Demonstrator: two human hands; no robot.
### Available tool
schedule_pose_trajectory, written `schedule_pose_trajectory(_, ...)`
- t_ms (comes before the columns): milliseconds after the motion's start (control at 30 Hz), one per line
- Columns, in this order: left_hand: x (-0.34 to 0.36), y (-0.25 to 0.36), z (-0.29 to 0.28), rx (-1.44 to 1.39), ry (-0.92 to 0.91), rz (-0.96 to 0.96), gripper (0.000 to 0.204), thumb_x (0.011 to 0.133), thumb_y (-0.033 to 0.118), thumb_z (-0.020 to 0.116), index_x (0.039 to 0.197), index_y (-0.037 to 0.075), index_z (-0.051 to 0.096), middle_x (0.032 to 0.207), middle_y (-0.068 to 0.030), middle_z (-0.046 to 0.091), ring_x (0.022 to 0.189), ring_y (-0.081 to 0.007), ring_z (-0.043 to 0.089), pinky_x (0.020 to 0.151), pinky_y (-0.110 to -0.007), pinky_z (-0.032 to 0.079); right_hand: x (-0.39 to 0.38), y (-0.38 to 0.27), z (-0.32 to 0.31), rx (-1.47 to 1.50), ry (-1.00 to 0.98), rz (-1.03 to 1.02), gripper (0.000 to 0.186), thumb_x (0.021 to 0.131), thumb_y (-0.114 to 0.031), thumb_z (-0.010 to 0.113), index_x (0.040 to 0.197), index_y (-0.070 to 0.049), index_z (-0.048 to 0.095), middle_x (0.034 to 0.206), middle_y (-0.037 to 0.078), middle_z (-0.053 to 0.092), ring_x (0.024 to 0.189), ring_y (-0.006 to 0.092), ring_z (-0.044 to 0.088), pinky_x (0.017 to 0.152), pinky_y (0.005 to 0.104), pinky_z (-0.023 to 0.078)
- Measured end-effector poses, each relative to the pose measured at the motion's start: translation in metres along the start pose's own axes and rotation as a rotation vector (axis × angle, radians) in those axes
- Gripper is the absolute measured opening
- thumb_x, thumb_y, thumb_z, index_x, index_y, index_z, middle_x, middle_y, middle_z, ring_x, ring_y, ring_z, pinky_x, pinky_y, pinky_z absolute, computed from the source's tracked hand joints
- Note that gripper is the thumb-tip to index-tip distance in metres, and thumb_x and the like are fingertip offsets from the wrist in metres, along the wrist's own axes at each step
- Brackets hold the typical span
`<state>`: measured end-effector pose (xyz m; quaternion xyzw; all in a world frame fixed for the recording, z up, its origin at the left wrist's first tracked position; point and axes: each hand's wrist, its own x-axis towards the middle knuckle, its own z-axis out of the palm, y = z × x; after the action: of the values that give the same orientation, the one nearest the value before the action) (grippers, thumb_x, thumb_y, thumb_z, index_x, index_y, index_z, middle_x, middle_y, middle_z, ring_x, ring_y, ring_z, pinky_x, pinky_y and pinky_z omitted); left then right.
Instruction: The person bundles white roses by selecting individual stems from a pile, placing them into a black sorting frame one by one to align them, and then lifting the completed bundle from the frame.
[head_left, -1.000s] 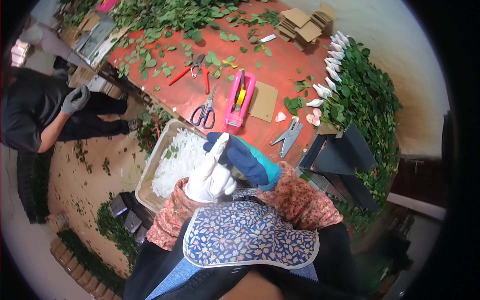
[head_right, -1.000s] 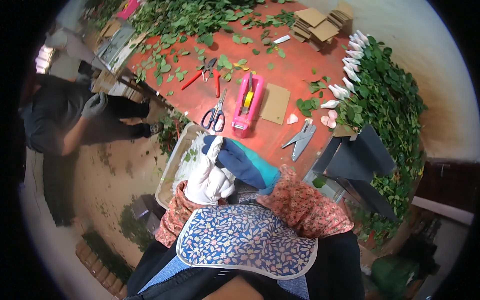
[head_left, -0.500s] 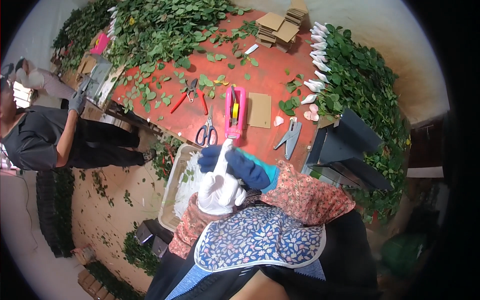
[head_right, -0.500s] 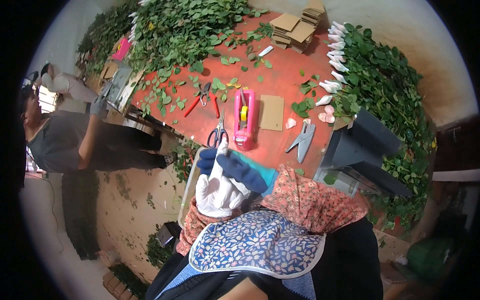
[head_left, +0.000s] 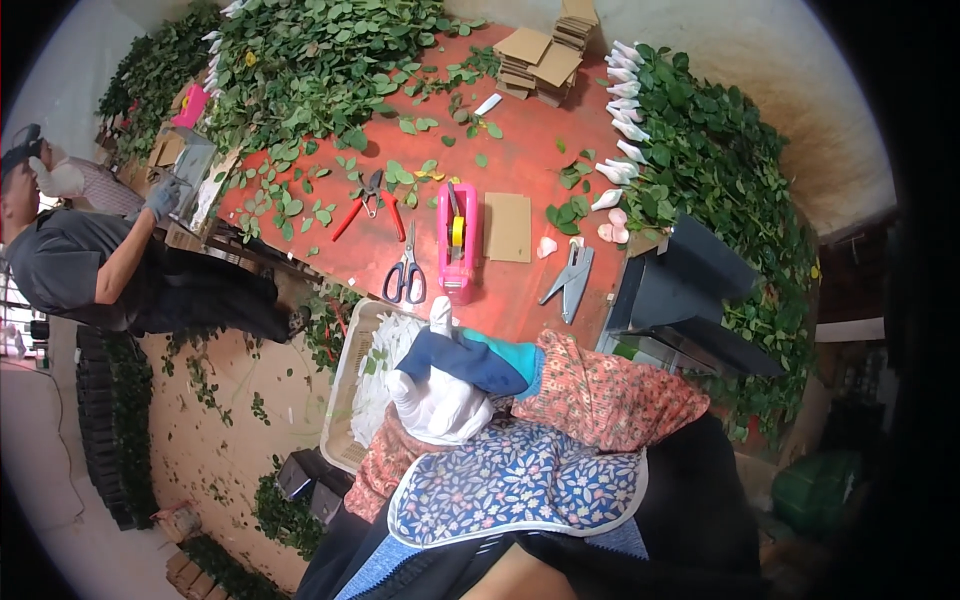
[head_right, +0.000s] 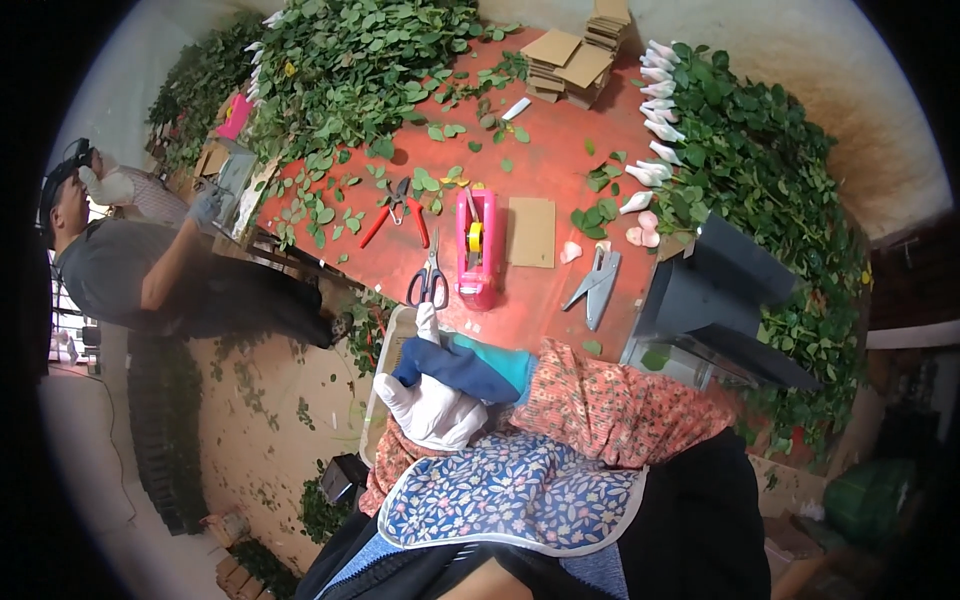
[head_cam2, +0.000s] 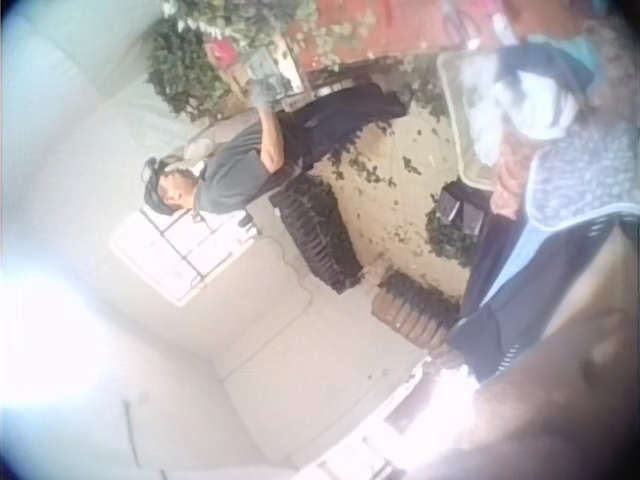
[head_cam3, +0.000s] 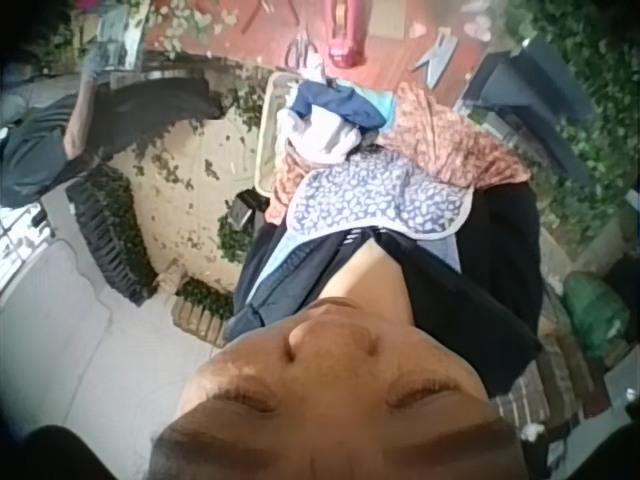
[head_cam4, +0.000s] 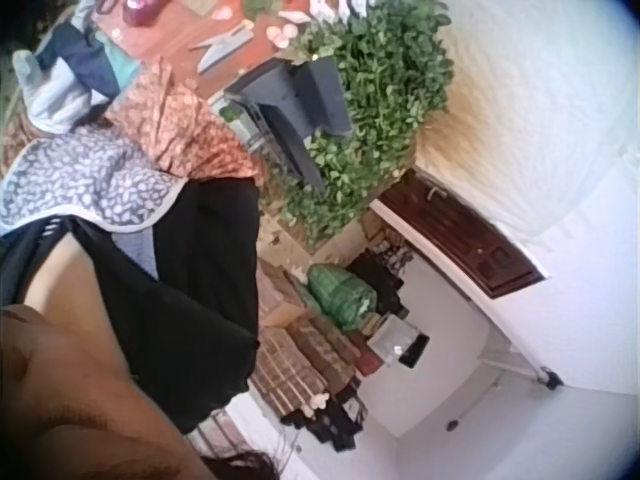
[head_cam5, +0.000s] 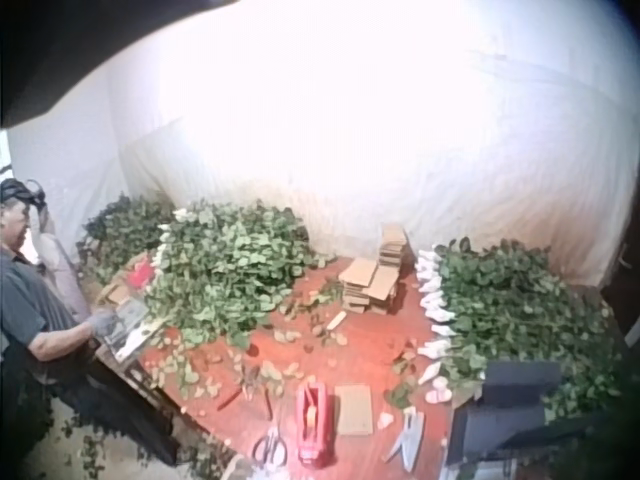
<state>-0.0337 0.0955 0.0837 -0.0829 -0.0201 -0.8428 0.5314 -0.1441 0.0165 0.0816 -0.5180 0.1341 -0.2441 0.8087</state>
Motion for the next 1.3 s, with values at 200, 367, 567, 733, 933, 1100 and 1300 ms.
schedule_pose_trajectory(200, 0.011, -0.004, 0.005, 0.132, 0.088, 0.043, 0.063, 0.091, 0.057, 0.054, 0.132, 0.011, 0.041, 0.06, -0.0074, 0.056, 0.046, -0.0214, 0.05, 0.047, -0.033, 0.038, 0.01, -0.039, -0.001, 0.2, 0.17, 0.038, 0.033, 0.1, -0.028, 0.051, 0.113, 0.0, 0.062, 0.109, 0.012, 0.065, 0.101, 0.0181, 0.061, 0.091, 0.034, 0.047)
schedule_pose_trajectory(367, 0.024, -0.032, -0.012, 0.29, 0.116, 0.468, 0.045, 0.094, 0.047, 0.055, 0.111, 0.007, 0.044, 0.071, -0.0044, 0.044, 0.066, -0.0186, 0.044, 0.076, -0.038, 0.034, 0.001, -0.049, 0.008, 0.234, 0.132, -0.012, 0.04, 0.099, -0.028, 0.045, 0.069, -0.002, 0.051, 0.093, 0.013, 0.067, 0.088, 0.0202, 0.061, 0.08, 0.0326, 0.047)
schedule_pose_trajectory(567, 0.021, -0.025, -0.002, 0.083, 0.148, 0.336, 0.057, 0.09, 0.049, 0.063, 0.131, 0.016, 0.043, 0.068, 0.0019, 0.042, 0.063, -0.0138, 0.048, 0.071, -0.032, 0.046, -0.016, -0.02, -0.009, 0.279, 0.018, 0.112, 0.042, 0.103, -0.03, 0.039, 0.074, -0.003, 0.053, 0.11, 0.021, 0.064, 0.103, 0.0295, 0.061, 0.093, 0.0413, 0.045)
schedule_pose_trajectory(733, 0.0, -0.014, -0.011, 0.168, 0.02, -0.125, 0.099, 0.084, 0.06, 0.064, 0.154, 0.036, -0.002, 0.053, 0.004, 0.048, 0.039, -0.0126, 0.045, 0.042, -0.028, 0.036, -0.013, -0.025, -0.005, 0.307, -0.023, 0.236, 0.043, 0.104, -0.032, 0.036, 0.08, -0.002, 0.055, 0.114, 0.019, 0.064, 0.108, 0.0279, 0.058, 0.099, 0.039, 0.043)
schedule_pose_trajectory(933, -0.007, -0.01, -0.013, 0.193, 0.183, 0.033, 0.096, 0.081, 0.063, 0.065, 0.153, 0.029, 0.012, 0.057, 0.0008, 0.051, 0.044, -0.015, 0.048, 0.047, -0.028, 0.039, -0.015, -0.036, 0.014, -0.021, 0.114, 0.055, 0.033, 0.102, -0.025, 0.043, 0.106, 0.001, 0.062, 0.103, 0.008, 0.064, 0.1, 0.0153, 0.058, 0.091, 0.0302, 0.045)
schedule_pose_trajectory(1100, 0.016, -0.001, 0.022, 0.065, 0.032, 0.127, 0.097, 0.089, 0.056, 0.06, 0.154, 0.014, 0.002, 0.066, -0.009, 0.055, 0.048, -0.0174, 0.048, 0.048, -0.032, 0.042, -0.03, -0.045, 0.006, -0.071, 0.502, 0.064, 0.017, 0.096, -0.017, 0.058, 0.099, 0.0, 0.059, 0.096, 0.002, 0.063, 0.09, 0.0088, 0.055, 0.083, 0.0266, 0.046)
schedule_pose_trajectory(1300, 0.025, 0.001, 0.027, 0.435, 0.088, 0.114, 0.093, 0.095, 0.054, 0.051, 0.154, 0.014, -0.008, 0.058, -0.0101, 0.056, 0.04, -0.0163, 0.046, 0.041, -0.03, 0.039, -0.025, -0.044, 0.0, -0.296, 0.479, 0.095, 0.013, 0.092, -0.012, 0.059, 0.094, 0.0, 0.062, 0.083, 0.003, 0.064, 0.08, 0.0109, 0.057, 0.074, 0.0286, 0.048)
